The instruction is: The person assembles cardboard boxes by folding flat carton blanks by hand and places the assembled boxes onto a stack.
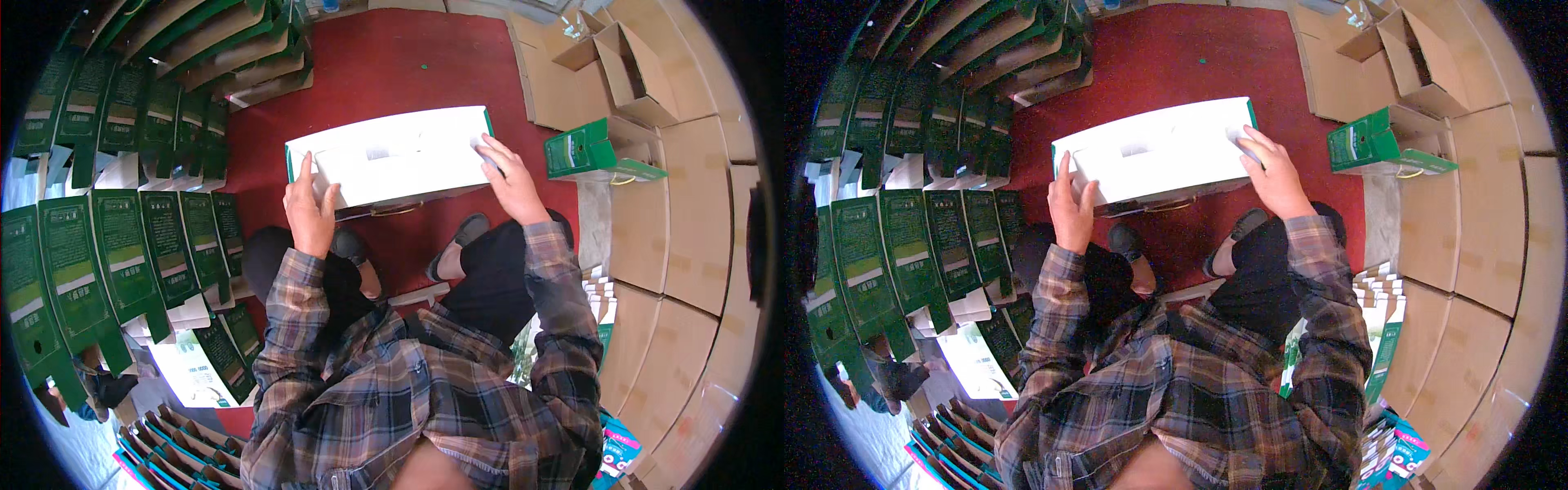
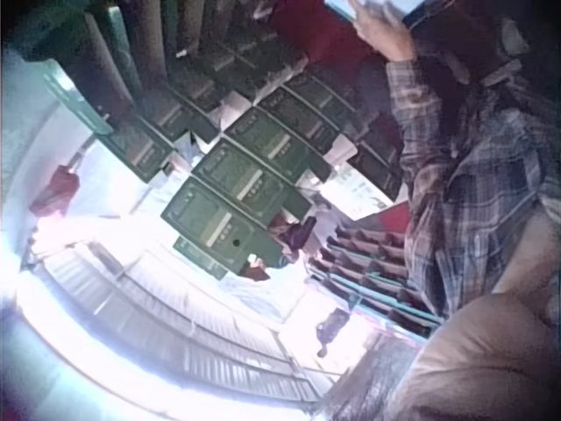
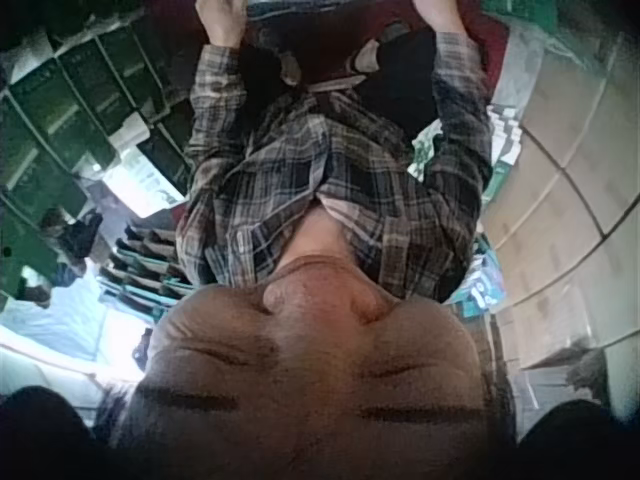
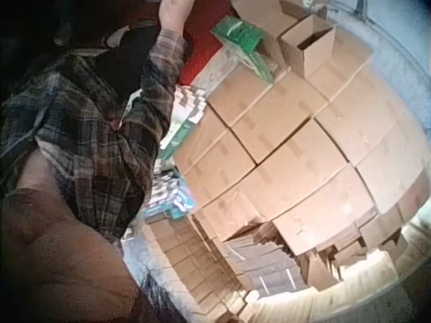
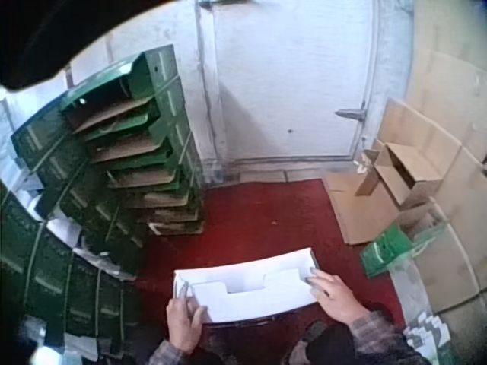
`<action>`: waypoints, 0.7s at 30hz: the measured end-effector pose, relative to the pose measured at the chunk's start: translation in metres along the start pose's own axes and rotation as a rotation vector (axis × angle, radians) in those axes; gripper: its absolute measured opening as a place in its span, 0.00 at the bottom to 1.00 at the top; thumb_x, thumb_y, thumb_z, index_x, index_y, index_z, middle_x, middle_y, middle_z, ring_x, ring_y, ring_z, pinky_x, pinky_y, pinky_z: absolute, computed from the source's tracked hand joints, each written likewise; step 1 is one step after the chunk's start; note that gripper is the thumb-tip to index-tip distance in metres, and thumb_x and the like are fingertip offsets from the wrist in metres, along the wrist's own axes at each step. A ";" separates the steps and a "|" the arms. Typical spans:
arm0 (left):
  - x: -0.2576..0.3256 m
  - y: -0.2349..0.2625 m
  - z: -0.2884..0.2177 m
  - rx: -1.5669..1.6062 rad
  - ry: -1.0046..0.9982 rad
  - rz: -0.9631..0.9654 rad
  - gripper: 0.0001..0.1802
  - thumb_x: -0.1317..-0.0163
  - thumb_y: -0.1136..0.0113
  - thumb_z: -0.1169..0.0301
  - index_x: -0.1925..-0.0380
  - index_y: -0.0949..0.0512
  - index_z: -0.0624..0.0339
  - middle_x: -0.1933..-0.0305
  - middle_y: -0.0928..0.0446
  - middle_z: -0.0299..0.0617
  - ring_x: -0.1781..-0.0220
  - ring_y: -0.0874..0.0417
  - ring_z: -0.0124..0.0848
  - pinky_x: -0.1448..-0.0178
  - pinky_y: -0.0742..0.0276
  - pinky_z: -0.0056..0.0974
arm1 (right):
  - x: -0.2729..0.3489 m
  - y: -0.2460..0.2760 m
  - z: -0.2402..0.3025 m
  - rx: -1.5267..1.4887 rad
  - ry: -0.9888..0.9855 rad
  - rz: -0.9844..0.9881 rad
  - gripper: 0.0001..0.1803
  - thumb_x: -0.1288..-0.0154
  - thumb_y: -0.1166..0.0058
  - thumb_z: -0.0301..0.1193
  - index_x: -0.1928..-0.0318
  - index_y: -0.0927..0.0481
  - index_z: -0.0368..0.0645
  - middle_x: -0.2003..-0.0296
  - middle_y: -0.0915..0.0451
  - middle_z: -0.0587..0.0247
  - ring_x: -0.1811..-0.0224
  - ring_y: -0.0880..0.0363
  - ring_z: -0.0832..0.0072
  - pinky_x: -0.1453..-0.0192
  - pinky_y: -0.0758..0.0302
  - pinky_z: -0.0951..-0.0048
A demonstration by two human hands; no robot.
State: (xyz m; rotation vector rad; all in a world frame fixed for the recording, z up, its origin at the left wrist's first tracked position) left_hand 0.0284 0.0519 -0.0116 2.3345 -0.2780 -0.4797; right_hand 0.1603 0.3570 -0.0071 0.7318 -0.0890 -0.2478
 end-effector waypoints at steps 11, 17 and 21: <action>0.008 -0.007 -0.020 -0.426 -0.348 0.180 0.30 0.50 0.37 0.55 0.45 0.28 0.45 0.38 0.34 0.36 0.37 0.36 0.42 0.34 0.50 0.58 | -0.005 -0.023 0.037 0.528 0.142 0.039 0.40 0.58 0.32 0.43 0.39 0.31 0.61 0.32 0.48 0.61 0.30 0.55 0.55 0.38 0.40 0.49; 0.008 -0.009 -0.011 -0.431 -0.369 0.224 0.35 0.57 0.34 0.52 0.44 0.28 0.45 0.41 0.30 0.37 0.40 0.34 0.39 0.33 0.51 0.57 | -0.007 -0.023 0.036 0.506 0.200 0.041 0.35 0.57 0.33 0.44 0.44 0.26 0.58 0.39 0.36 0.62 0.31 0.50 0.58 0.41 0.38 0.50; 0.009 -0.011 -0.007 -0.418 -0.412 0.262 0.30 0.55 0.35 0.54 0.48 0.25 0.47 0.45 0.27 0.35 0.46 0.30 0.38 0.35 0.46 0.55 | -0.008 -0.025 0.039 0.533 0.199 0.094 0.29 0.55 0.35 0.44 0.48 0.22 0.54 0.47 0.29 0.64 0.34 0.44 0.62 0.43 0.39 0.54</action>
Point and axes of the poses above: each hand's wrist, its own x-axis away from the middle knuckle, its own y-axis out of the back of the hand, z = x × y, the point moved 3 cm from there along -x, towards the middle knuckle
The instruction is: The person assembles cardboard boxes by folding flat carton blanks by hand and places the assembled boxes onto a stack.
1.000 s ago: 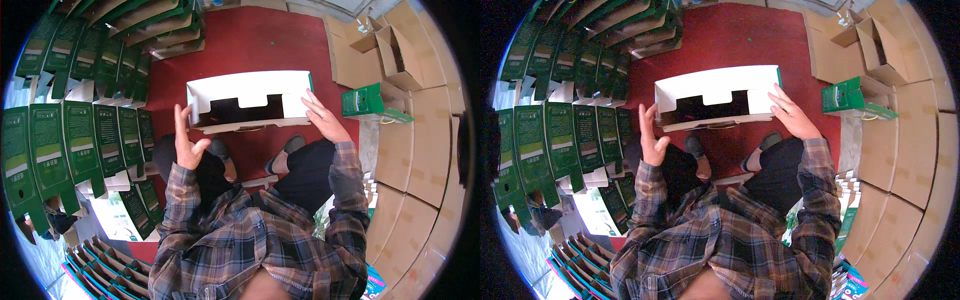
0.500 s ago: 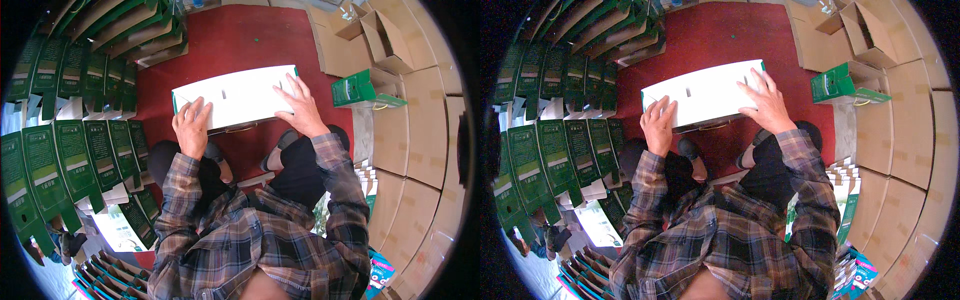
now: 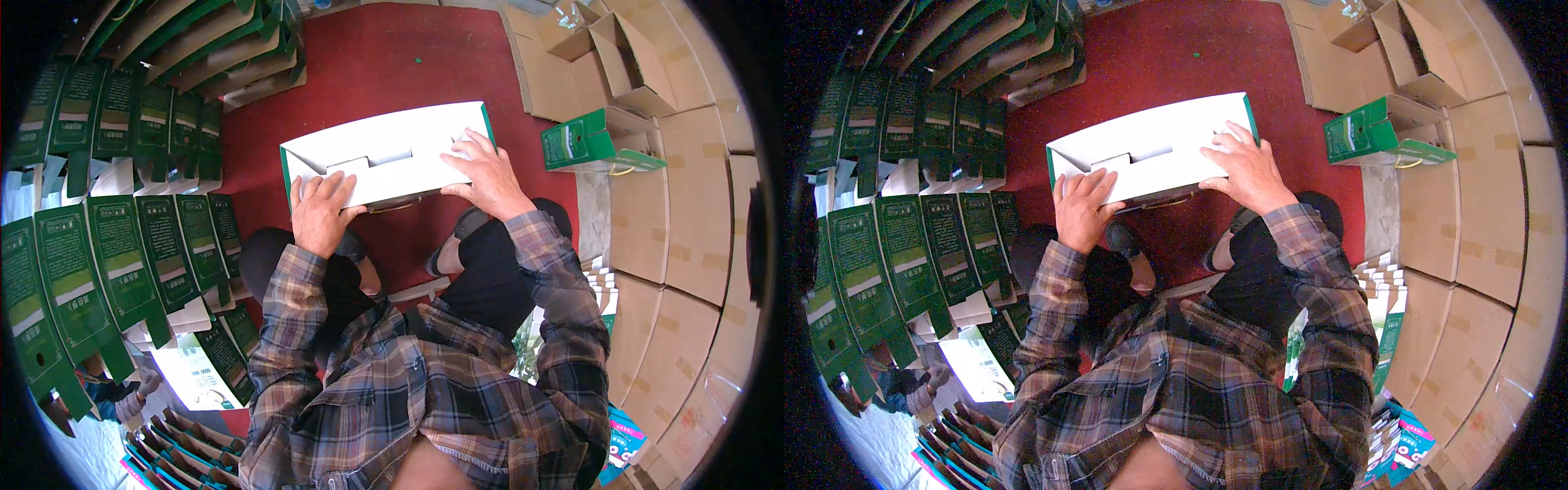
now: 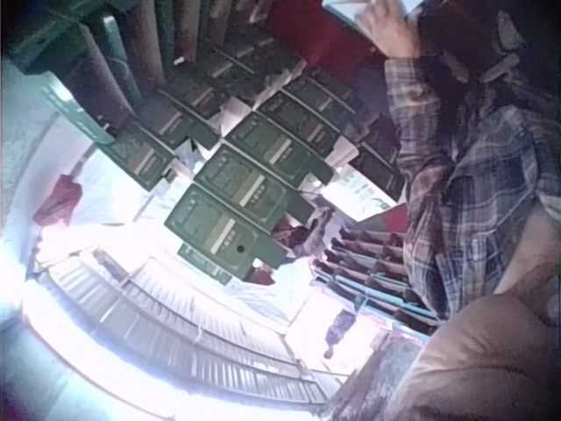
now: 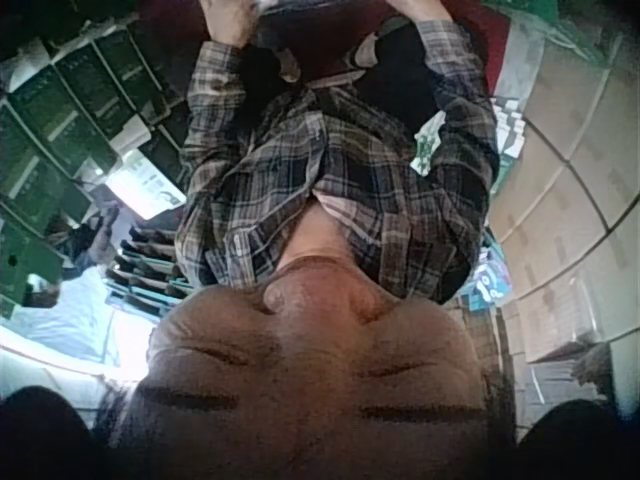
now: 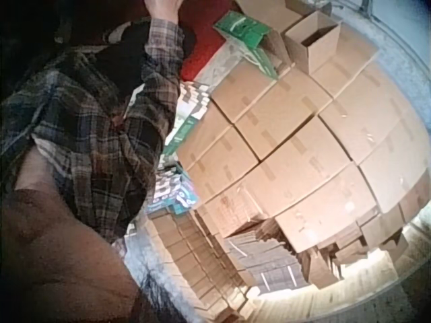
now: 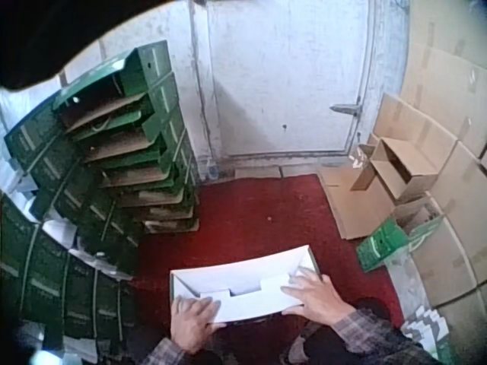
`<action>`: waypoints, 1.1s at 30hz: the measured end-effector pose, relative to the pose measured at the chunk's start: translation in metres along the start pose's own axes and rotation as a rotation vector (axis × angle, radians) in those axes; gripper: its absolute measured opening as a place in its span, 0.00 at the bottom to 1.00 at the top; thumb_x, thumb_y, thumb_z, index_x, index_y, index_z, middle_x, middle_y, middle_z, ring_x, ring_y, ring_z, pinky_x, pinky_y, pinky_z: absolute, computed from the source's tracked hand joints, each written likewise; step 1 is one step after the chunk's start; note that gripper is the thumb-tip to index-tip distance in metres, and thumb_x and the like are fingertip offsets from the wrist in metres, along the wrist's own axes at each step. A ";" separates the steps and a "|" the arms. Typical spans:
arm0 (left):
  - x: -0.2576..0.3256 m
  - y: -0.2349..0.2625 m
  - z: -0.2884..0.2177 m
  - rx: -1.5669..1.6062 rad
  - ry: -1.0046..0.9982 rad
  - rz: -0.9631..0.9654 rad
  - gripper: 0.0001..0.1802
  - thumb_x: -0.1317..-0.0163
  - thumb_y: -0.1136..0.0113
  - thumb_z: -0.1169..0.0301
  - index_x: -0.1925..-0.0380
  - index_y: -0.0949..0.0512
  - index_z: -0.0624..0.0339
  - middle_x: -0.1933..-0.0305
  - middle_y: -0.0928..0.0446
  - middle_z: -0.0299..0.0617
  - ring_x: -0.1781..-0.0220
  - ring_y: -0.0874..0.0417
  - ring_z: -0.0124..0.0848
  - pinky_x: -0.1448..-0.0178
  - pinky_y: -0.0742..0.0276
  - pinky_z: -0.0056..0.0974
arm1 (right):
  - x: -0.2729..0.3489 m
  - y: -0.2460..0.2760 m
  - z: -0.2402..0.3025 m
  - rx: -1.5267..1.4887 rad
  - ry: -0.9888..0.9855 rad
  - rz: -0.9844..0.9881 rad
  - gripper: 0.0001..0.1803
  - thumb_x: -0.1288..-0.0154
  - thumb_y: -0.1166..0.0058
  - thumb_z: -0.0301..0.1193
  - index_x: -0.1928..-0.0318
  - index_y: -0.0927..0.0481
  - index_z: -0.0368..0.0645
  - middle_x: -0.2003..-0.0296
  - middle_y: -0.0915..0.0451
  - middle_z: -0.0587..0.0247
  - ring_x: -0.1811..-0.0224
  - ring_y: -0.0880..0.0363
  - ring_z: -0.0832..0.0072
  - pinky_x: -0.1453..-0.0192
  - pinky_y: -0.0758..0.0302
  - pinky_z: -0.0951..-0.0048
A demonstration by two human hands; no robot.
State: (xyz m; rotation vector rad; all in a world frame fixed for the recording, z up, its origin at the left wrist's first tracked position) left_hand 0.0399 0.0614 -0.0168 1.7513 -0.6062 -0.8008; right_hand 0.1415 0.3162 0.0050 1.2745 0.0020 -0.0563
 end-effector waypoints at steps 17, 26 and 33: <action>0.003 0.022 0.031 0.225 0.146 -0.411 0.23 0.54 0.33 0.64 0.55 0.22 0.54 0.55 0.26 0.43 0.51 0.28 0.41 0.47 0.37 0.44 | -0.002 0.010 -0.053 -0.448 -0.192 -0.563 0.17 0.40 0.47 0.28 0.49 0.23 0.43 0.53 0.28 0.55 0.48 0.30 0.61 0.43 0.34 0.66; -0.009 -0.086 0.140 1.577 1.073 -0.016 0.32 0.32 0.61 0.47 0.44 0.33 0.66 0.43 0.29 0.46 0.44 0.27 0.36 0.42 0.30 0.39 | -0.018 -0.069 -0.134 -1.143 -0.779 0.119 0.24 0.34 0.53 0.46 0.49 0.25 0.39 0.57 0.21 0.61 0.57 0.22 0.75 0.58 0.24 0.71; -0.030 -0.045 0.098 1.815 1.015 0.040 0.34 0.34 0.59 0.44 0.42 0.33 0.61 0.43 0.29 0.44 0.46 0.25 0.37 0.43 0.28 0.39 | -0.022 -0.044 -0.117 -1.191 -0.787 0.095 0.23 0.34 0.53 0.44 0.50 0.26 0.36 0.57 0.21 0.59 0.58 0.21 0.74 0.55 0.24 0.71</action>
Point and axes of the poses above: each hand's wrist, its own x-axis away from the middle knuckle, its own y-axis out of the back of the hand, z = x × y, the point moved 3 cm from there along -x, towards the middle knuckle
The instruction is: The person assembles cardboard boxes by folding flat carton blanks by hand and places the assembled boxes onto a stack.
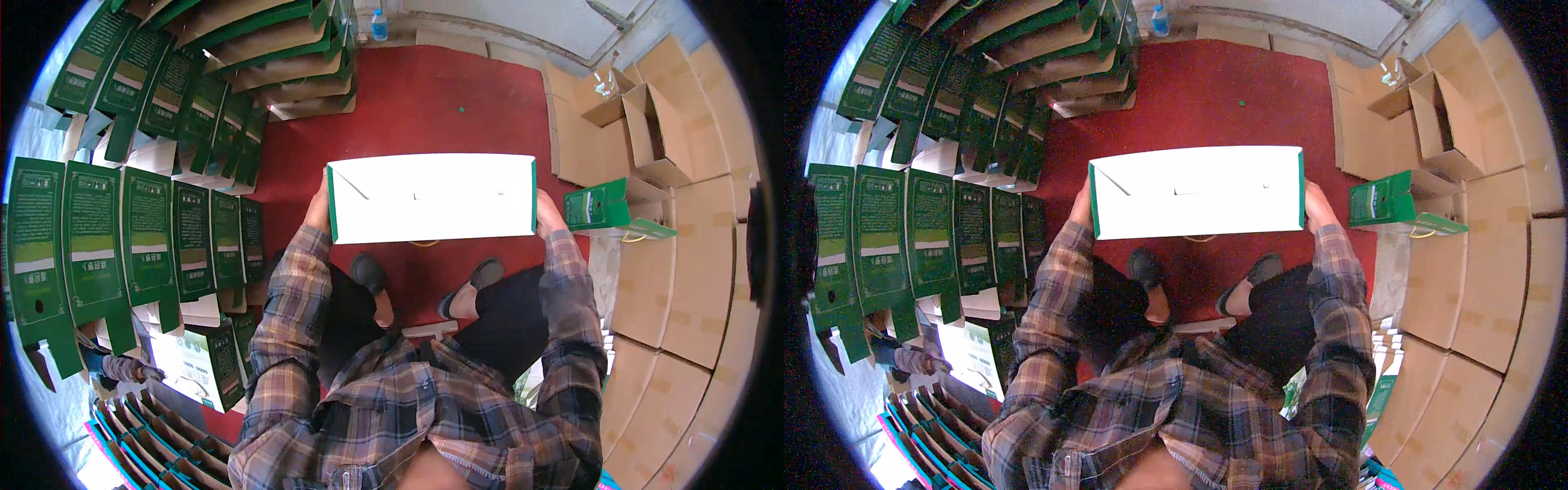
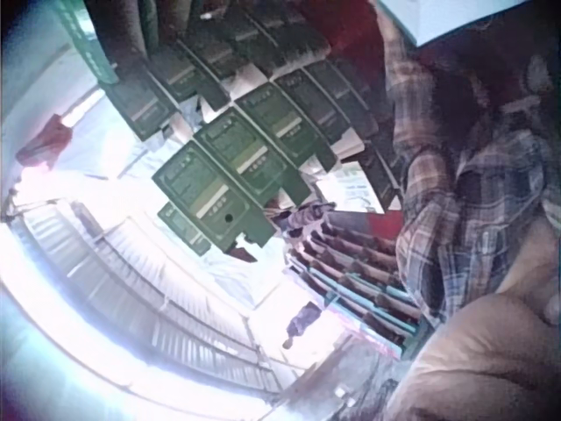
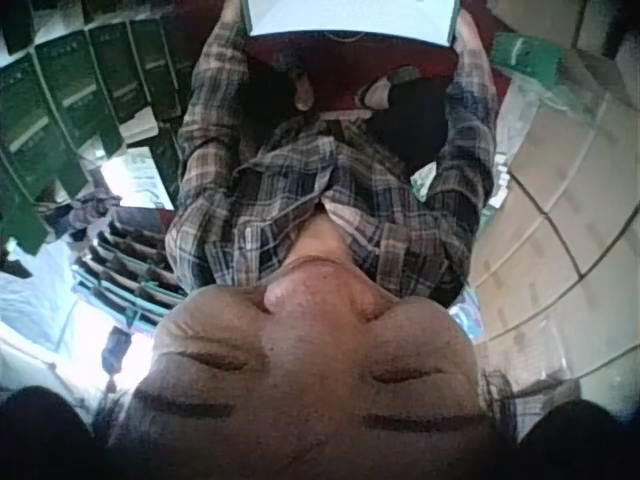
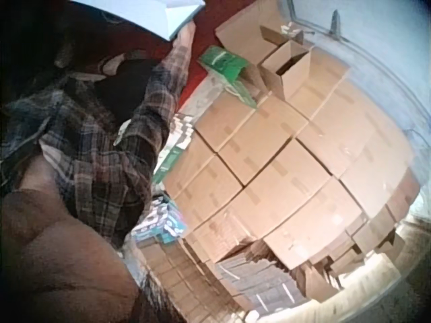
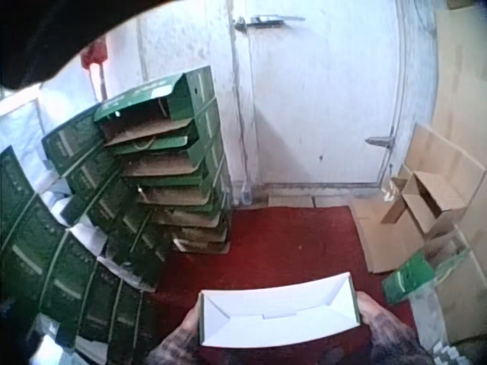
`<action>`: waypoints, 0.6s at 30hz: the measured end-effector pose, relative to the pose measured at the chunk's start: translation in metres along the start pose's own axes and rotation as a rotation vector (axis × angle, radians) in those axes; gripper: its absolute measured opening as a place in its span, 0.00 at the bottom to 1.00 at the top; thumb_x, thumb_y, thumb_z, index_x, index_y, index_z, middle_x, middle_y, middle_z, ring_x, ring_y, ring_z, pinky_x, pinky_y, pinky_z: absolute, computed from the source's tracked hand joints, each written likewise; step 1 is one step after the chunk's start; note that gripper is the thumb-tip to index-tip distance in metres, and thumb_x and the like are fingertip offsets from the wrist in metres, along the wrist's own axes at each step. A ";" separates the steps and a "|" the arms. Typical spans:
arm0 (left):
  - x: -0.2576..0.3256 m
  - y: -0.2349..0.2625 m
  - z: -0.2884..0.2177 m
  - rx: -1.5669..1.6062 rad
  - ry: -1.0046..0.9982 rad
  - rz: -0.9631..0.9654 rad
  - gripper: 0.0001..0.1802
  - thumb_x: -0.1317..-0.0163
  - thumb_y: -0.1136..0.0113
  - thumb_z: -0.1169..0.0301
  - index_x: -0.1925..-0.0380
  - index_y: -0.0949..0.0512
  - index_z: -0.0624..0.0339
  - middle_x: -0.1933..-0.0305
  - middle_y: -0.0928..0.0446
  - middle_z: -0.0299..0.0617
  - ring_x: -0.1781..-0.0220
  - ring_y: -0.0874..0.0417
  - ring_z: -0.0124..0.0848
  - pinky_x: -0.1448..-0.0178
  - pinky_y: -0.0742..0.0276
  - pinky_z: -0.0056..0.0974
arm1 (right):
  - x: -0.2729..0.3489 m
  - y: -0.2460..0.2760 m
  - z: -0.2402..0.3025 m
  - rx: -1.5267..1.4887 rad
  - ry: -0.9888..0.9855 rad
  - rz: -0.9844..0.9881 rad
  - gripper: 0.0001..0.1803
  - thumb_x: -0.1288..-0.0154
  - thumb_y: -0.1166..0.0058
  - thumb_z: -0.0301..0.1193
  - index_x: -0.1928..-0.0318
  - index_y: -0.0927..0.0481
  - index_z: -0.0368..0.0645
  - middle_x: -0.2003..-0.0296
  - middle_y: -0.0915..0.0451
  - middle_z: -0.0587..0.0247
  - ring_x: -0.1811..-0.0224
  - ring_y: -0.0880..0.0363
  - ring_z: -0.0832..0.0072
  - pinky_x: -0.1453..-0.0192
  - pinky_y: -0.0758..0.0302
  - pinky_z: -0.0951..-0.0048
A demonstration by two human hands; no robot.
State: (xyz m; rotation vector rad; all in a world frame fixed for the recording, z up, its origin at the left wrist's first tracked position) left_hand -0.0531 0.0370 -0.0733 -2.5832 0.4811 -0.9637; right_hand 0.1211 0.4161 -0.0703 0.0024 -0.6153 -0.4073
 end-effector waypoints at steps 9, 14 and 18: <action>0.006 0.022 -0.022 0.176 -0.531 0.235 0.32 0.31 0.65 0.49 0.38 0.40 0.63 0.39 0.33 0.46 0.38 0.33 0.38 0.34 0.40 0.43 | 0.014 0.018 0.027 -0.479 0.379 -0.171 0.21 0.33 0.52 0.42 0.51 0.25 0.36 0.56 0.22 0.63 0.54 0.25 0.78 0.51 0.30 0.75; -0.001 0.038 0.015 -0.165 -0.329 -0.011 0.26 0.34 0.58 0.50 0.45 0.31 0.57 0.44 0.28 0.40 0.43 0.29 0.36 0.39 0.36 0.42 | 0.011 -0.010 0.004 -0.275 0.121 -0.096 0.16 0.34 0.52 0.33 0.48 0.26 0.41 0.60 0.21 0.63 0.59 0.23 0.74 0.57 0.27 0.72; -0.004 0.034 0.025 -0.089 -0.318 -0.037 0.22 0.36 0.49 0.55 0.49 0.28 0.58 0.51 0.24 0.38 0.50 0.24 0.31 0.46 0.30 0.37 | 0.007 0.009 -0.035 -0.287 0.140 -0.154 0.22 0.38 0.48 0.31 0.43 0.31 0.41 0.51 0.24 0.60 0.52 0.24 0.71 0.54 0.26 0.67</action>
Point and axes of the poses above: each hand's wrist, its own x-axis away from the middle knuckle, its own y-axis out of the back of the hand, z = x × y, the point moved 3 cm from there along -x, towards the middle knuckle
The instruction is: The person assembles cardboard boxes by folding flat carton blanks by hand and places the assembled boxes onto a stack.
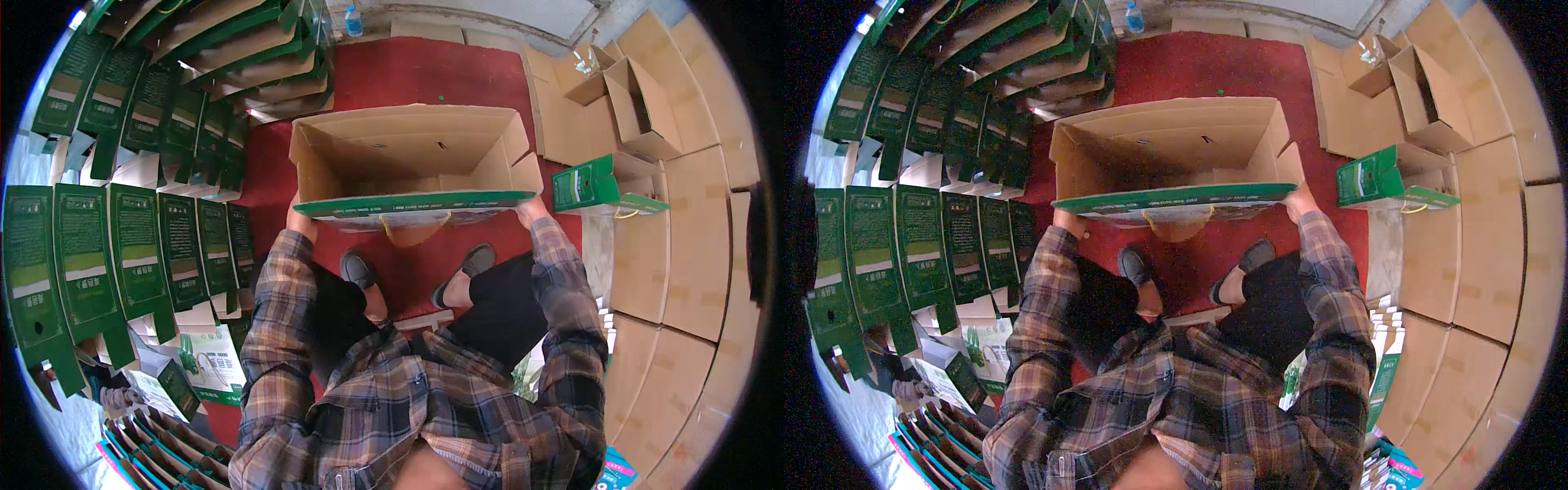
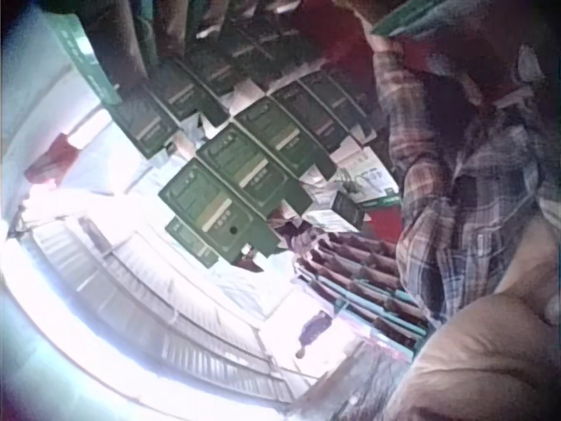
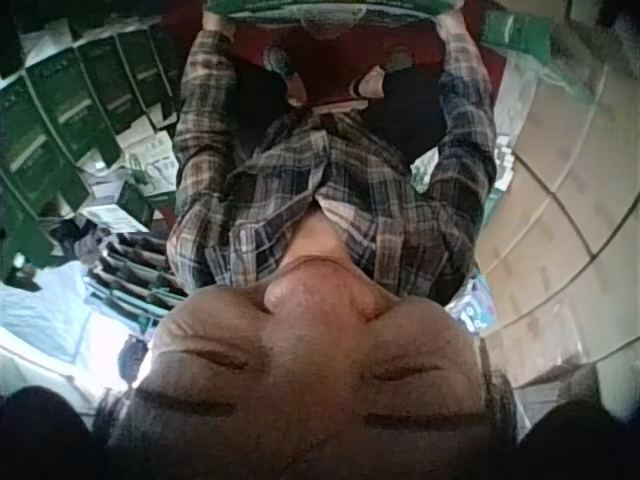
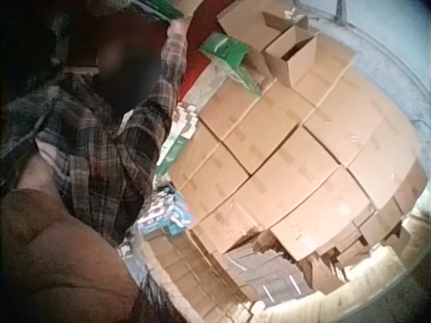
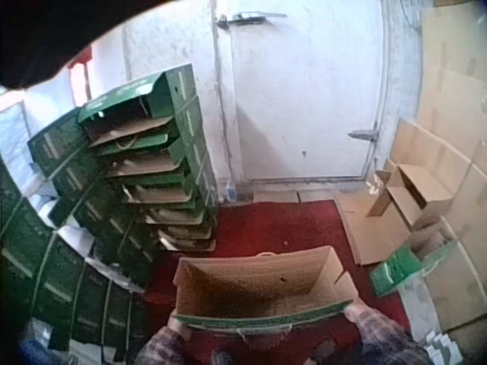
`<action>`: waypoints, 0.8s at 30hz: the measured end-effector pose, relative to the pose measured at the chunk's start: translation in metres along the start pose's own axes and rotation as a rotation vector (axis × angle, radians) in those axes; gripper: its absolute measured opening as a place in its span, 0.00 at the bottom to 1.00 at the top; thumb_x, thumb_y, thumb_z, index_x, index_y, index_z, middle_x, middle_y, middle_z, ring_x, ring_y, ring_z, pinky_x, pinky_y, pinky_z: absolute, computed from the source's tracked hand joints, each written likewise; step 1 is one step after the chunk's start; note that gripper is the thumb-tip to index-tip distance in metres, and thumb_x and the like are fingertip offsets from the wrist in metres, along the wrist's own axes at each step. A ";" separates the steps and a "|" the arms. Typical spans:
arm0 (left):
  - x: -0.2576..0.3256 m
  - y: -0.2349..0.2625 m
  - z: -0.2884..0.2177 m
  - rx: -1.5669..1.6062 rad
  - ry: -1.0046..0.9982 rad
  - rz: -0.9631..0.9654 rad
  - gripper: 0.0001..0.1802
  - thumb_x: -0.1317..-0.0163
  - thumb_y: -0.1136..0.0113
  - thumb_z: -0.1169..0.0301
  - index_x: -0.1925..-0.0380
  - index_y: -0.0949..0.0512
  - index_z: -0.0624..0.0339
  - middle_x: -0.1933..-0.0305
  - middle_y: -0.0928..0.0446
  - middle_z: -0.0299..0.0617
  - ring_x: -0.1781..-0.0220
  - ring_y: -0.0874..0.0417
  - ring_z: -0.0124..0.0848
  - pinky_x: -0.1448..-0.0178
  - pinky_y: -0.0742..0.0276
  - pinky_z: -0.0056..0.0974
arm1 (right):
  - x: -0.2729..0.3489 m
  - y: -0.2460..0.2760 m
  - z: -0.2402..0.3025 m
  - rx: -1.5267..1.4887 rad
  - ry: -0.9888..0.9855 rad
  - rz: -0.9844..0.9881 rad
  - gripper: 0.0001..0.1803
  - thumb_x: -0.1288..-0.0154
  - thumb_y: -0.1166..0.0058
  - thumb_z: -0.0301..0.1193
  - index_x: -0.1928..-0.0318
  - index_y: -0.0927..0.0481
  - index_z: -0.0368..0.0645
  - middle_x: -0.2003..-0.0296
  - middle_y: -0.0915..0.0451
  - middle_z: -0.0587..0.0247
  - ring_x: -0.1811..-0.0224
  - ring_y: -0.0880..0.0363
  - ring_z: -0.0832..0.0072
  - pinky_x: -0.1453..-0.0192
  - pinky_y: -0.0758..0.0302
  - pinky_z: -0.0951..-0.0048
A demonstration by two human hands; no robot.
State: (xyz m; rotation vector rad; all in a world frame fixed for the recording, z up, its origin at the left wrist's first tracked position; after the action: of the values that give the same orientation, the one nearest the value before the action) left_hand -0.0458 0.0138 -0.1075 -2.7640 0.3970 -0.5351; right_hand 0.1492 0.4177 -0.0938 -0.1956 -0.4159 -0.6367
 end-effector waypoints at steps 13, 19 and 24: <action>0.003 -0.006 -0.010 -0.214 0.327 -0.094 0.29 0.33 0.60 0.46 0.44 0.31 0.56 0.51 0.25 0.39 0.51 0.25 0.31 0.50 0.29 0.37 | -0.006 -0.011 -0.006 0.268 -0.137 0.148 0.19 0.33 0.55 0.34 0.45 0.28 0.37 0.56 0.22 0.59 0.55 0.23 0.74 0.52 0.27 0.73; 0.004 -0.004 -0.014 -0.454 -0.041 0.047 0.33 0.37 0.48 0.51 0.37 0.38 0.59 0.44 0.34 0.44 0.43 0.32 0.35 0.40 0.35 0.37 | 0.024 -0.018 0.034 0.294 -0.184 0.027 0.26 0.33 0.56 0.48 0.49 0.26 0.38 0.58 0.21 0.58 0.58 0.22 0.71 0.64 0.21 0.65; 0.017 -0.015 -0.025 -0.954 -0.248 0.047 0.42 0.49 0.34 0.56 0.36 0.40 0.56 0.44 0.38 0.49 0.42 0.36 0.37 0.37 0.39 0.38 | 0.059 -0.037 0.053 0.757 -0.090 0.127 0.28 0.40 0.47 0.45 0.45 0.30 0.39 0.55 0.23 0.54 0.54 0.23 0.65 0.61 0.21 0.61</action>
State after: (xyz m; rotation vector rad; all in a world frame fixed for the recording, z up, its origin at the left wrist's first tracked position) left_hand -0.0377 0.0160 -0.0746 -3.6347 0.8205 0.0660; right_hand 0.1522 0.3727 -0.0189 0.4692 -0.6970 -0.3128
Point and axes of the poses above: each hand's wrist, its own x-axis away from the middle knuckle, its own y-axis out of the back of the hand, z = x × y, the point moved 3 cm from there along -x, towards the middle knuckle
